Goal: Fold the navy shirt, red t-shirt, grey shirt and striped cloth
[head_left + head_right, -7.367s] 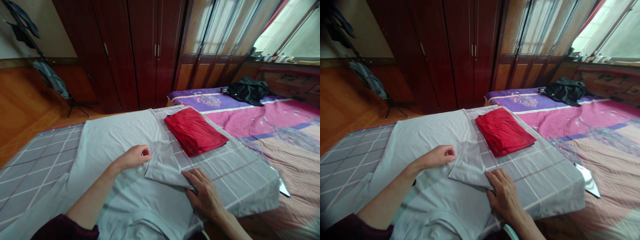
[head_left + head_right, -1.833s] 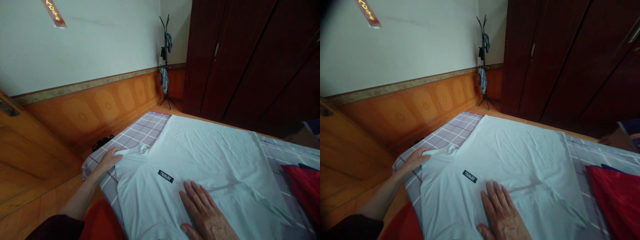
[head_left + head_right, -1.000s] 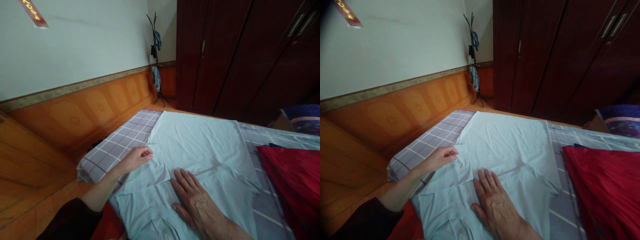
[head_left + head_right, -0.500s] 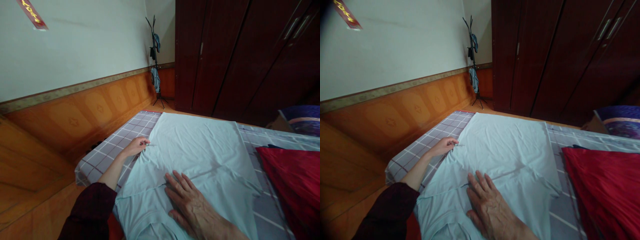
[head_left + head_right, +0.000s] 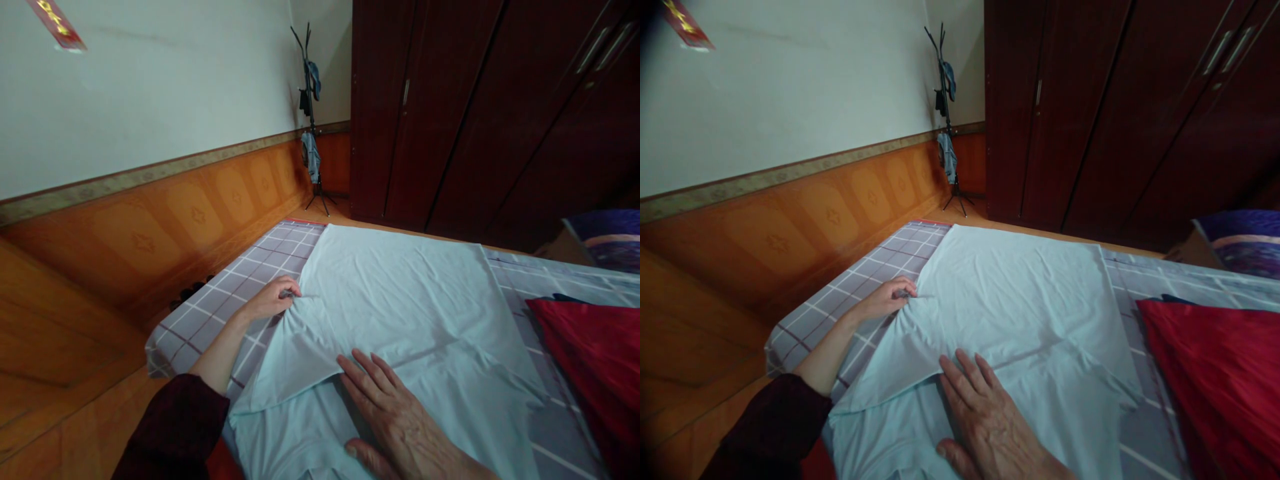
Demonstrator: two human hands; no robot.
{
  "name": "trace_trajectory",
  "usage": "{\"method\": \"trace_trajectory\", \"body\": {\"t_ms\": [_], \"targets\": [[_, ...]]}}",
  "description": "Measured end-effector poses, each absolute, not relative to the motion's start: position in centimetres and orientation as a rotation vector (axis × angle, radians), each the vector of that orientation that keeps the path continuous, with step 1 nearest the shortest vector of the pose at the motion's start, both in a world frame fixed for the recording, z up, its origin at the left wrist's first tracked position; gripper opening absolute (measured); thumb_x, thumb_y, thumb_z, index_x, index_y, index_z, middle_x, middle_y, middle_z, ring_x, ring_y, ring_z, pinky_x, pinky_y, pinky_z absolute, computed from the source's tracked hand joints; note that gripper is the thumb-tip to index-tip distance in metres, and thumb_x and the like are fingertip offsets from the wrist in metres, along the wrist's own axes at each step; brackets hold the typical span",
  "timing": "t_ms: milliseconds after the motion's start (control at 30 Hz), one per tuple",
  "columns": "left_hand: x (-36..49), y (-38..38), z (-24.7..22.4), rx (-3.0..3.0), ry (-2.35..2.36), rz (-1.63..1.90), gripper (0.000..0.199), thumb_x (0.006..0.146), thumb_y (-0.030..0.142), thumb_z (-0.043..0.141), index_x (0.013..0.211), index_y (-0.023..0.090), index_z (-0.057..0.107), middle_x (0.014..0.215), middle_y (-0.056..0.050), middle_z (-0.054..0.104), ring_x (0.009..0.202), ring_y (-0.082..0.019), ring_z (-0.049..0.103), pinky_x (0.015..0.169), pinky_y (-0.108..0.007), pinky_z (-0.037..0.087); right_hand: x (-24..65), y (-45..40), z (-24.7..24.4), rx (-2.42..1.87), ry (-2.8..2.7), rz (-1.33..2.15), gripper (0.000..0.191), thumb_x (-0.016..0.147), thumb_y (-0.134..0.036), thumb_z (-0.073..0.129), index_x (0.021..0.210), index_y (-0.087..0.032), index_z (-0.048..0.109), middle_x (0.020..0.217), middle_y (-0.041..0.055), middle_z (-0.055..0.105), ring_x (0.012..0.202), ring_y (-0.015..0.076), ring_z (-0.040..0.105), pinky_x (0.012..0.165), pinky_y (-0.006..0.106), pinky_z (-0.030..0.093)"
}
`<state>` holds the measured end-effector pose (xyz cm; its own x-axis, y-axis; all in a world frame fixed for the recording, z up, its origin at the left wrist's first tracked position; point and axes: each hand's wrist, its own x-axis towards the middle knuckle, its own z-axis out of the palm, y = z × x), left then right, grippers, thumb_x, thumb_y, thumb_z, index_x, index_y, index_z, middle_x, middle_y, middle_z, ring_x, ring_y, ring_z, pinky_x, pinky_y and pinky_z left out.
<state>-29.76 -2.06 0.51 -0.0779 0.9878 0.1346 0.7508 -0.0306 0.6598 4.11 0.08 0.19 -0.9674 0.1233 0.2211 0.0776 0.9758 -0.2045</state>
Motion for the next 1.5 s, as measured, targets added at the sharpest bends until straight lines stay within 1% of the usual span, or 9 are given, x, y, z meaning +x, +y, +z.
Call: {"method": "trace_trajectory", "body": {"t_ms": [133, 300, 433, 600, 700, 867, 967, 1167, 1500], "targets": [[-29.6, -2.2, 0.7, 1.856, 1.840, 0.853, 0.009, 0.074, 0.015, 0.055, 0.076, 0.016, 0.063, 0.100, -0.005, 0.059, 0.092, -0.017, 0.056, 0.074, -0.025, 0.045, 4.7, 0.3, -0.2, -0.075, -2.797, 0.168, 0.064, 0.089, -0.039, 0.053, 0.145, -0.016, 0.033, 0.149, 0.0077, 0.033, 0.137, 0.0256, 0.031, 0.108, 0.040, 0.035], [-29.8, -1.9, 0.7, 1.691, 1.740, 0.915, 0.007, 0.077, 0.020, 0.054, 0.076, 0.015, 0.059, 0.097, -0.005, 0.061, 0.091, -0.016, 0.058, 0.079, -0.026, 0.044, 4.7, 0.7, -1.1, -0.079, -2.819, 0.148, 0.065, 0.089, -0.038, 0.054, 0.146, -0.018, 0.030, 0.147, 0.0077, 0.035, 0.133, 0.0241, 0.037, 0.104, 0.036, 0.040], [-30.6, -1.4, 0.9, 1.602, 1.714, 0.828, 0.011, 0.077, 0.026, 0.053, 0.076, 0.015, 0.056, 0.076, -0.001, 0.061, 0.067, -0.012, 0.058, 0.063, -0.023, 0.044, 4.4, 0.8, -0.7, -0.081, -2.833, 0.218, 0.063, 0.088, -0.041, 0.054, 0.144, -0.019, 0.034, 0.146, 0.0079, 0.038, 0.131, 0.0240, 0.041, 0.105, 0.035, 0.040], [-31.5, -0.1, 0.8, 1.585, 1.734, 0.712, 0.013, 0.076, 0.030, 0.050, 0.076, 0.017, 0.053, 0.052, 0.007, 0.046, 0.042, -0.007, 0.041, 0.045, -0.018, 0.030, 4.2, 0.8, -0.2, -0.054, -2.806, 0.068, 0.059, 0.089, -0.043, 0.053, 0.141, -0.018, 0.041, 0.142, 0.0073, 0.044, 0.127, 0.0238, 0.046, 0.103, 0.034, 0.042], [-31.4, 0.3, 0.5, 1.630, 1.806, 0.696, 0.013, 0.073, 0.029, 0.052, 0.072, 0.017, 0.056, 0.053, 0.007, 0.047, 0.047, -0.008, 0.041, 0.047, -0.018, 0.028, 4.1, 1.2, -1.0, -0.055, -2.792, 0.020, 0.060, 0.090, -0.044, 0.052, 0.142, -0.017, 0.038, 0.141, 0.0065, 0.045, 0.127, 0.0232, 0.046, 0.103, 0.034, 0.043], [-30.9, -0.1, 0.8, 1.696, 1.927, 0.676, 0.013, 0.074, 0.029, 0.057, 0.072, 0.018, 0.062, 0.055, 0.006, 0.049, 0.053, -0.010, 0.043, 0.051, -0.020, 0.027, 3.6, 2.0, -3.0, 0.079, -2.718, -0.167, 0.043, 0.090, -0.041, 0.050, 0.125, -0.018, 0.057, 0.130, 0.0044, 0.057, 0.114, 0.0248, 0.058, 0.092, 0.036, 0.050], [-30.5, -0.5, 1.1, 1.741, 1.963, 0.635, 0.013, 0.076, 0.031, 0.060, 0.073, 0.019, 0.064, 0.062, 0.004, 0.056, 0.058, -0.012, 0.048, 0.054, -0.022, 0.031, 3.7, 2.1, -2.7, 0.083, -2.760, -0.132, 0.042, 0.090, -0.033, 0.050, 0.129, -0.017, 0.054, 0.132, 0.0043, 0.056, 0.117, 0.0230, 0.056, 0.097, 0.034, 0.048], [-28.1, -0.2, 1.1, 2.255, 1.997, 0.582, 0.014, 0.079, 0.035, 0.066, 0.082, 0.021, 0.064, 0.092, -0.003, 0.064, 0.097, -0.022, 0.052, 0.087, -0.033, 0.036, 3.8, 1.9, -0.9, 0.021, -2.764, 0.031, 0.046, 0.091, -0.026, 0.049, 0.136, -0.020, 0.047, 0.133, 0.0024, 0.056, 0.119, 0.0188, 0.055, 0.103, 0.030, 0.042], [-25.8, 0.4, 0.0, 2.304, 1.876, 0.670, 0.008, 0.088, 0.027, 0.058, 0.085, 0.020, 0.061, 0.086, -0.003, 0.063, 0.090, -0.019, 0.055, 0.088, -0.033, 0.036, 3.2, 1.7, -2.2, 0.121, -2.733, 0.051, 0.043, 0.092, -0.037, 0.049, 0.129, -0.018, 0.054, 0.131, 0.0043, 0.057, 0.121, 0.0232, 0.053, 0.105, 0.037, 0.041]]}}
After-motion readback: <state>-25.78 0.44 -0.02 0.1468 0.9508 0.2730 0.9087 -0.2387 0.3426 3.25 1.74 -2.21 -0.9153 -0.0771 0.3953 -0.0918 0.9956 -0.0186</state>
